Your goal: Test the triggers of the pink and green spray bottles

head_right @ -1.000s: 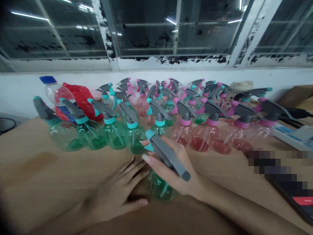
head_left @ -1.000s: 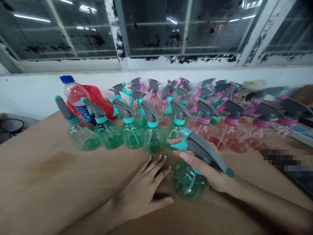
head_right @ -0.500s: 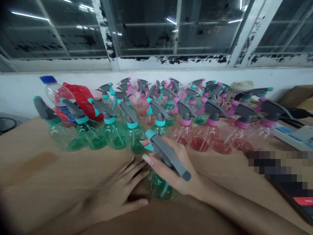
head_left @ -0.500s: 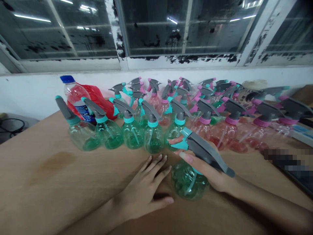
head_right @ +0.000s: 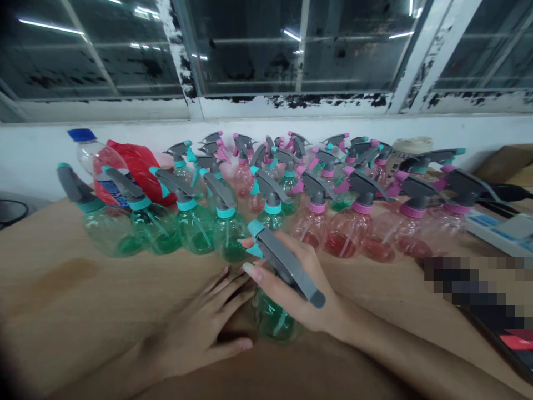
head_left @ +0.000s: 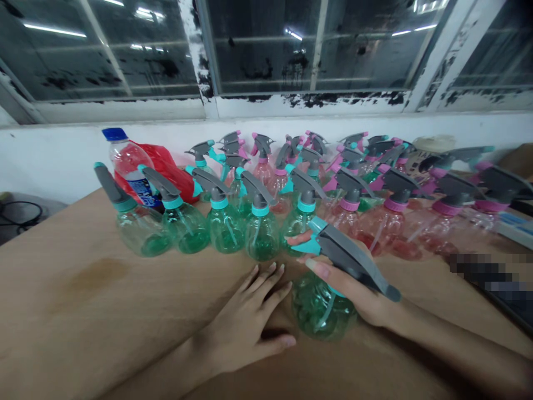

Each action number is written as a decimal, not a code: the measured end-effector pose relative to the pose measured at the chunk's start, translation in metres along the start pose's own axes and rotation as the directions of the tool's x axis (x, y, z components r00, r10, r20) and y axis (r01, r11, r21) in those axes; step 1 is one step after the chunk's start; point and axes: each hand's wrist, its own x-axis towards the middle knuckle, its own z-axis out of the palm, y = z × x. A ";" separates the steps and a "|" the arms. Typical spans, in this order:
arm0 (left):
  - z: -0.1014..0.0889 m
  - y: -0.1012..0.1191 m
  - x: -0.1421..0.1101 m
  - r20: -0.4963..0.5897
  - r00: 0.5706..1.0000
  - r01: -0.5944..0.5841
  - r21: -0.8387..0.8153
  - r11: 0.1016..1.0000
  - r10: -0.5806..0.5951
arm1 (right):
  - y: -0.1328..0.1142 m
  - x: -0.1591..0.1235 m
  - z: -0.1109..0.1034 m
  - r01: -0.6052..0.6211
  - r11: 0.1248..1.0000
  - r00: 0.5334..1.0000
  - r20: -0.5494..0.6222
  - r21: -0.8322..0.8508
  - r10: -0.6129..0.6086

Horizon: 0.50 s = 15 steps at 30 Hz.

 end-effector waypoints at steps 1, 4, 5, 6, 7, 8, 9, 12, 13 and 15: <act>0.000 0.000 0.000 0.005 1.000 -0.002 0.002 1.000 0.002 | 0.000 0.000 0.000 -0.002 1.000 1.000 0.000 0.004 0.002; 0.000 0.000 0.000 0.017 1.000 -0.004 0.004 1.000 0.004 | 0.001 0.000 0.000 0.002 1.000 1.000 0.003 0.016 -0.002; 0.000 0.000 0.001 0.015 1.000 -0.002 0.003 1.000 0.002 | 0.001 0.000 0.000 0.004 1.000 1.000 0.003 0.019 -0.004; 0.000 0.000 0.001 0.010 1.000 0.000 0.000 1.000 0.000 | 0.001 0.000 0.000 0.007 1.000 1.000 0.003 0.019 -0.007; 0.000 0.000 0.001 0.000 1.000 0.003 -0.005 1.000 -0.003 | 0.001 0.000 0.000 0.008 1.000 1.000 0.011 0.015 -0.008; 0.000 -0.001 0.001 -0.009 1.000 0.004 -0.011 1.000 -0.004 | 0.002 0.000 -0.001 0.013 1.000 1.000 0.015 0.004 -0.013; 0.001 -0.001 0.001 -0.013 1.000 0.005 -0.016 1.000 -0.005 | 0.002 0.001 -0.001 0.020 1.000 1.000 0.024 -0.013 -0.020; 0.001 0.000 0.000 -0.013 1.000 0.003 -0.019 1.000 -0.003 | 0.001 0.001 -0.005 0.084 0.994 0.996 0.046 -0.068 -0.081; 0.000 0.000 0.000 -0.012 1.000 0.005 -0.017 1.000 -0.005 | 0.000 0.001 -0.006 0.108 0.991 0.993 0.050 -0.085 -0.104; 0.001 0.000 -0.001 -0.019 1.000 0.005 -0.017 1.000 -0.005 | -0.001 0.001 -0.007 0.144 0.984 0.988 0.063 -0.102 -0.138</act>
